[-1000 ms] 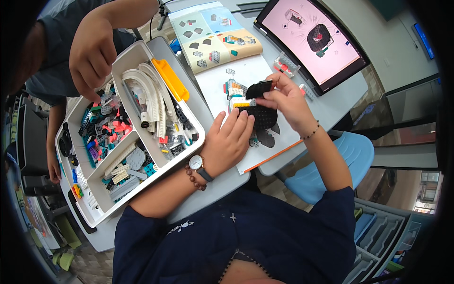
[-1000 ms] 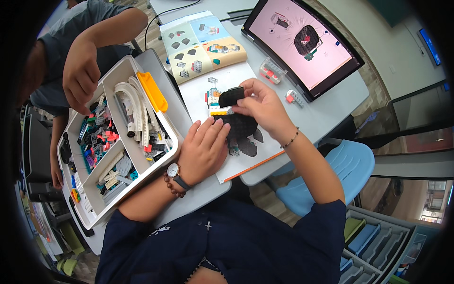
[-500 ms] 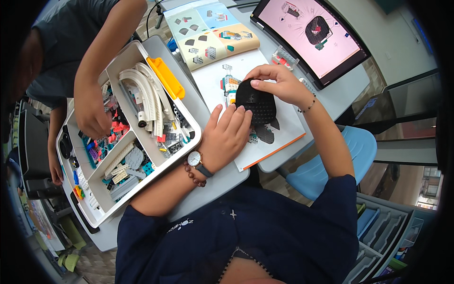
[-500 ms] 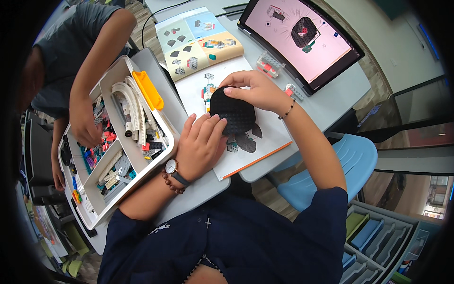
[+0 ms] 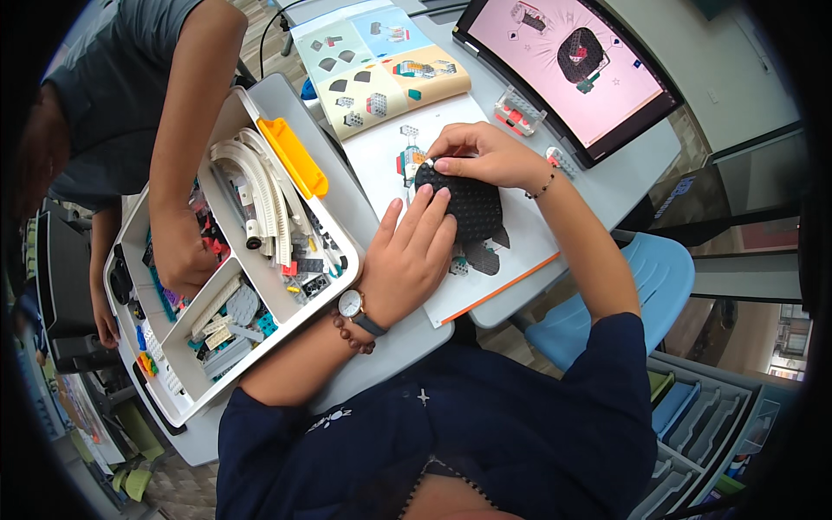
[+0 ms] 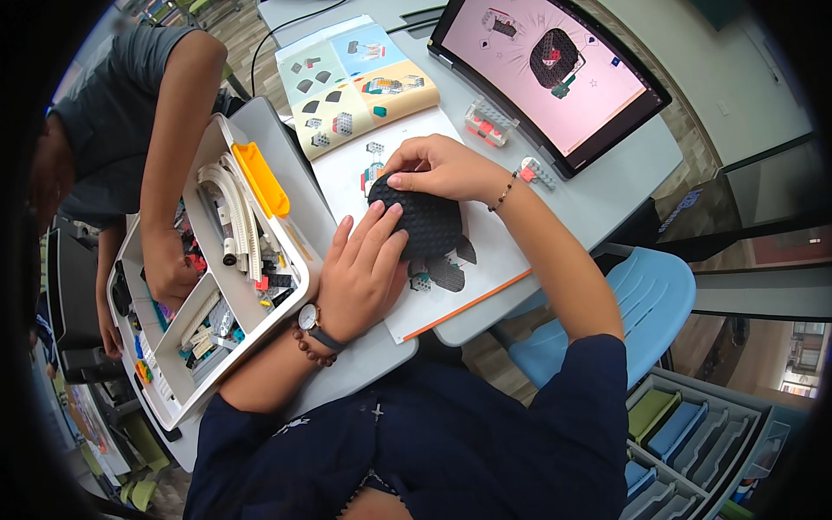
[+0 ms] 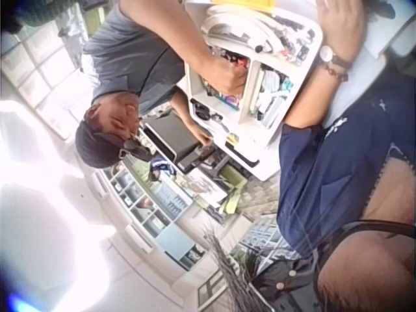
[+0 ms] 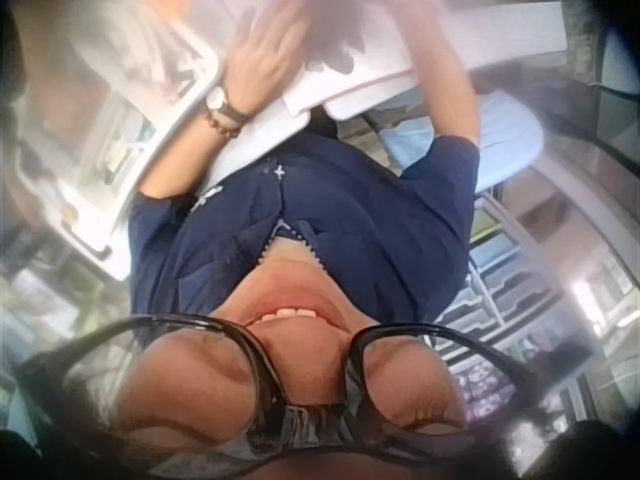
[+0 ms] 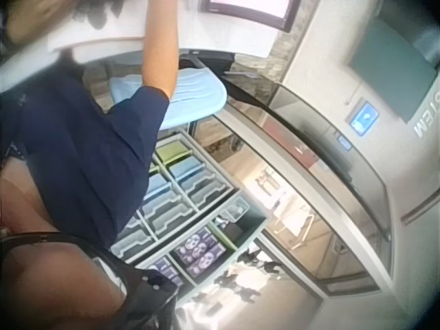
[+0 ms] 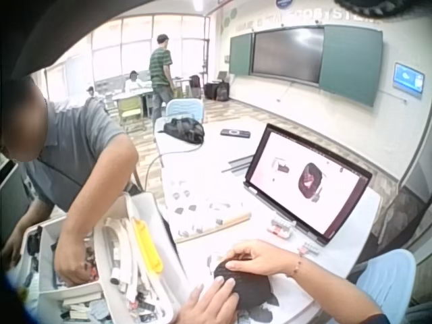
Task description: The person assembles a small structure from colorful interlocking building blocks, selecting pieces from a compartmentalized tray and attaching them to a base plate. They reference a printed instruction manual and a tablet screen while adding and removing individual blocks to match the illustrated steps.
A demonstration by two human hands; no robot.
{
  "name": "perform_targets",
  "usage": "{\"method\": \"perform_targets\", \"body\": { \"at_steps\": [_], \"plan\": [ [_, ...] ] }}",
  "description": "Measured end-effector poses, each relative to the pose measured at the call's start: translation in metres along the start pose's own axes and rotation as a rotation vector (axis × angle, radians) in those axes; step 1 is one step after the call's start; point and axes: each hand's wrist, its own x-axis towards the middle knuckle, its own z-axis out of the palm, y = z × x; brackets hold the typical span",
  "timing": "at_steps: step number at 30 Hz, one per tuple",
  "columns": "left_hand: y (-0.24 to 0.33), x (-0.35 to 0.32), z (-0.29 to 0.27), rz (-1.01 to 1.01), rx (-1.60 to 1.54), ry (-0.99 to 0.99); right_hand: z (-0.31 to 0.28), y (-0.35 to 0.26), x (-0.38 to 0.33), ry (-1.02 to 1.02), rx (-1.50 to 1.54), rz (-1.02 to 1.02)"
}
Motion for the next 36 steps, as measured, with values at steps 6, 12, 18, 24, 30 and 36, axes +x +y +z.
{"method": "perform_targets", "body": {
  "at_steps": [6, 12, 18, 24, 30, 36],
  "plan": [
    [0.001, 0.003, 0.005, -0.025, 0.016, 0.016, -0.002, -0.002, 0.000, -0.049, 0.086, 0.119],
    [0.003, 0.005, 0.009, -0.006, 0.103, 0.006, -0.008, 0.005, -0.007, -0.145, 0.157, 0.049],
    [0.004, 0.004, 0.011, 0.000, 0.110, 0.015, -0.013, -0.002, 0.004, -0.264, 0.078, 0.212],
    [0.004, 0.009, 0.009, -0.006, 0.050, 0.068, -0.018, -0.002, 0.012, -0.330, 0.083, 0.283],
    [0.006, 0.006, 0.008, -0.047, -0.050, 0.054, -0.021, -0.006, 0.010, -0.324, 0.035, 0.330],
    [0.005, 0.008, -0.008, -0.117, -0.271, 0.057, -0.014, -0.004, -0.005, -0.156, 0.038, 0.222]
  ]
}}
